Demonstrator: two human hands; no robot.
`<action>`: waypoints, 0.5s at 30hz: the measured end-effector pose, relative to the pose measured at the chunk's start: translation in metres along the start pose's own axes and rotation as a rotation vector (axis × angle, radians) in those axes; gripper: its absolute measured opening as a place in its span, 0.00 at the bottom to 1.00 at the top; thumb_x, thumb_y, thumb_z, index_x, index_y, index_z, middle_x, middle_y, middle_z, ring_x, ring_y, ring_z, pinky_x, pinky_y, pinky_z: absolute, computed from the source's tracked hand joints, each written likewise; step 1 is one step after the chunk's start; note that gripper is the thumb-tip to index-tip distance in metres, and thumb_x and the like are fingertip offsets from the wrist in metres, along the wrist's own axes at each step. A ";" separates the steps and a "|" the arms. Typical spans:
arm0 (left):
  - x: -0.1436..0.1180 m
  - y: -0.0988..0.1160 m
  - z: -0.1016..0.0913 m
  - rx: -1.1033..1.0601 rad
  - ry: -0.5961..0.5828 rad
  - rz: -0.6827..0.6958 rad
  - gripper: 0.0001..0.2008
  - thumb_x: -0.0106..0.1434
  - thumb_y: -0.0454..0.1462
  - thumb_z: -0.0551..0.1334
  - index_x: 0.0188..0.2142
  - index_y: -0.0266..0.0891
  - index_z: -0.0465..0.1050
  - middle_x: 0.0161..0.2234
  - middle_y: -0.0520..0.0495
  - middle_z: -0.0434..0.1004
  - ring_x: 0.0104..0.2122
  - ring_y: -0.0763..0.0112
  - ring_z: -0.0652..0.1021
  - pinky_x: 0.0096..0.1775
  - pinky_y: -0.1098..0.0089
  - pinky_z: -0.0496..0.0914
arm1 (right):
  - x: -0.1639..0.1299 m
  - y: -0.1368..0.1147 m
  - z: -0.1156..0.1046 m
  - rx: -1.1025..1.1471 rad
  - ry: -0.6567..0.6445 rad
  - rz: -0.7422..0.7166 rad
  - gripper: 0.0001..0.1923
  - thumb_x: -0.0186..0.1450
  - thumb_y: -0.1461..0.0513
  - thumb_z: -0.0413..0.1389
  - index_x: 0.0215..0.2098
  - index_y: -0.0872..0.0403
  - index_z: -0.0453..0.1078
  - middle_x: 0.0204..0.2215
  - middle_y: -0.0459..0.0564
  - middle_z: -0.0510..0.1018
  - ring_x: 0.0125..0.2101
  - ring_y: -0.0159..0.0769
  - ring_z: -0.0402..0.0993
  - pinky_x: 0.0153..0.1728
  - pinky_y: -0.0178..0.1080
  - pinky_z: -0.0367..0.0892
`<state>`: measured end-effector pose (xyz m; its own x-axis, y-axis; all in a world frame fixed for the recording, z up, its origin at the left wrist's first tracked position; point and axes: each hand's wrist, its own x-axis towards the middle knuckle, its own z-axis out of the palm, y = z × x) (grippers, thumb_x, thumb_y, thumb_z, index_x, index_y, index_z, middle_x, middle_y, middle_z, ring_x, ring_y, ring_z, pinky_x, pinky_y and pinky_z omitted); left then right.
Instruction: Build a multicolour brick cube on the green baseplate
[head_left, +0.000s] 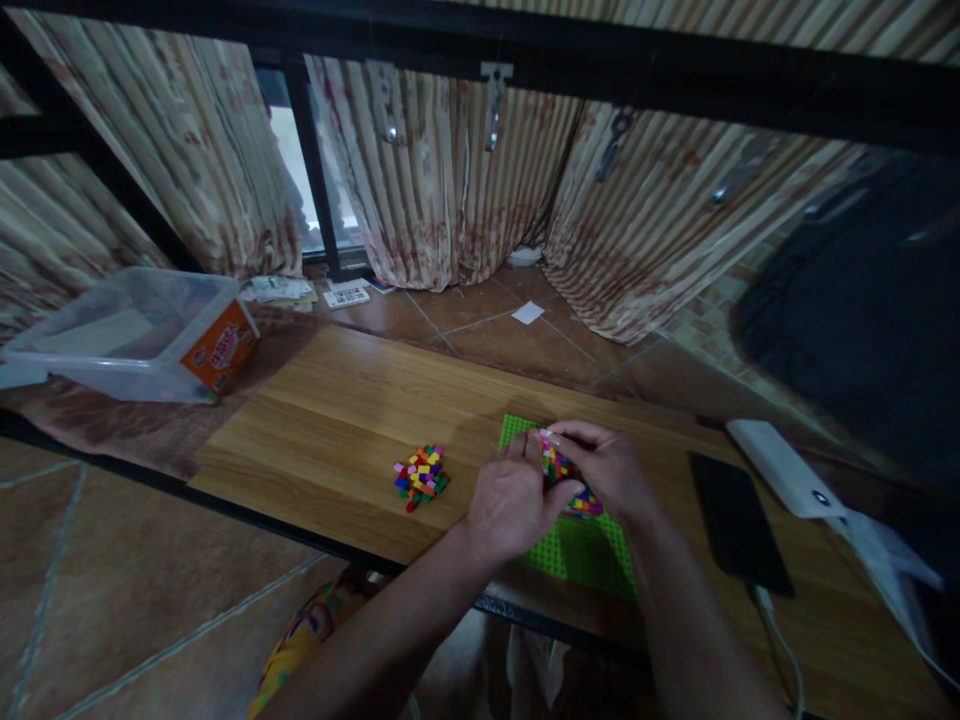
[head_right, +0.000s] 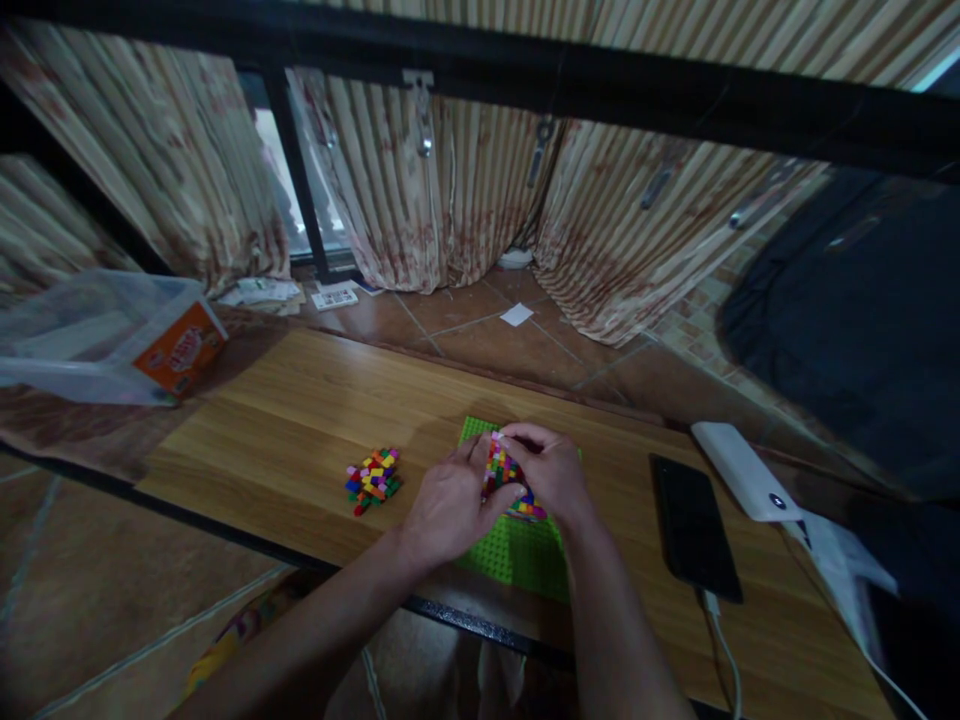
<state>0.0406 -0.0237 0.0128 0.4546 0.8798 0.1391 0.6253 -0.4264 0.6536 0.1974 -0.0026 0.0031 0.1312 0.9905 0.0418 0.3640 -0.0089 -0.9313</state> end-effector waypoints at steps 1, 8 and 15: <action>0.000 0.000 0.000 -0.005 -0.002 -0.004 0.31 0.65 0.52 0.51 0.58 0.32 0.59 0.53 0.32 0.70 0.50 0.50 0.74 0.50 0.56 0.70 | 0.000 0.000 0.000 -0.004 0.001 -0.001 0.14 0.55 0.52 0.61 0.32 0.53 0.78 0.32 0.49 0.82 0.34 0.39 0.76 0.40 0.42 0.68; -0.004 -0.004 0.002 -0.037 -0.019 -0.016 0.29 0.66 0.51 0.51 0.59 0.34 0.57 0.55 0.35 0.70 0.53 0.54 0.73 0.52 0.59 0.68 | -0.002 0.002 -0.002 -0.005 -0.020 -0.016 0.14 0.55 0.53 0.61 0.34 0.53 0.77 0.33 0.49 0.81 0.34 0.39 0.76 0.40 0.42 0.69; 0.000 -0.019 -0.016 -0.109 0.112 -0.117 0.29 0.68 0.49 0.48 0.60 0.30 0.59 0.55 0.32 0.70 0.52 0.55 0.74 0.52 0.59 0.68 | -0.011 -0.012 0.002 -0.035 0.371 -0.107 0.14 0.56 0.54 0.60 0.36 0.54 0.76 0.35 0.52 0.81 0.37 0.42 0.77 0.43 0.45 0.70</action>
<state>0.0188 -0.0127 0.0125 0.3056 0.9424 0.1359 0.5941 -0.3002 0.7462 0.1901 -0.0128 0.0129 0.4130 0.8692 0.2720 0.4241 0.0808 -0.9020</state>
